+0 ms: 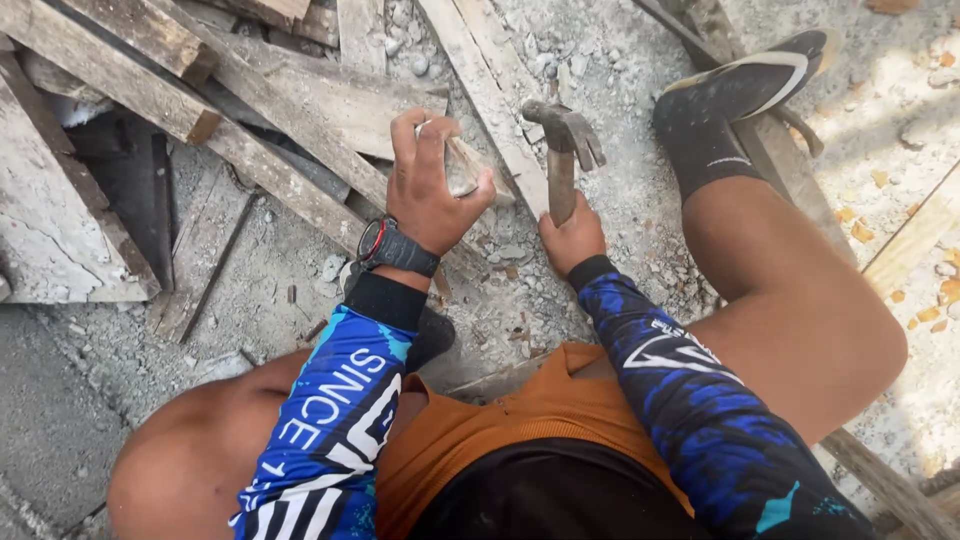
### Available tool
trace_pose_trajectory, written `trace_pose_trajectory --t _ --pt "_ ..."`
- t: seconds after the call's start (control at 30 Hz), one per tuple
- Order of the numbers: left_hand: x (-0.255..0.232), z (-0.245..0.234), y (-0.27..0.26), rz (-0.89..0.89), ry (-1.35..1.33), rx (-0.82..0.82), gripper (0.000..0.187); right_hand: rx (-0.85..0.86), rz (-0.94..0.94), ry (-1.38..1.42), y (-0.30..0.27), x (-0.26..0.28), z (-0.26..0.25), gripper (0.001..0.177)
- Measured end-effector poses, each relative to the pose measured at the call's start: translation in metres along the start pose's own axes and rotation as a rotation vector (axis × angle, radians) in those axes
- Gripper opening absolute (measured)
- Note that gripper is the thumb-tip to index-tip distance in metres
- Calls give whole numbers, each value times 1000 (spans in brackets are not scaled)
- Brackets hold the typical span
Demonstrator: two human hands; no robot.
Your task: The person sits on the ground and uses a hammer to repeatedly strike and break a piece of wood into smaller fragments. The person picks up the wood, positions it, and strikes it multiple times to split it.
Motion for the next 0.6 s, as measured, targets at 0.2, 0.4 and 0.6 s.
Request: trace_pose_trajectory --t 0.2,0.4,0.6 --pt "-10 12 3 -6 -43 -10 54 204 -14 -339 25 -67 60 49" --pt "-14 17 5 4 -70 1 50 196 -18 -309 19 -70 47 50" --pt "12 20 5 9 -37 -64 55 227 8 -320 7 -66 38 50"
Point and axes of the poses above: each hand's wrist, its own y-axis towards the middle knuckle, its own z-axis out of the palm, x = y × z, the point moved 9 cm from there along y, towards the middle knuckle, and after that the axes turned 15 degrees about -x, right-handed, at the moved point
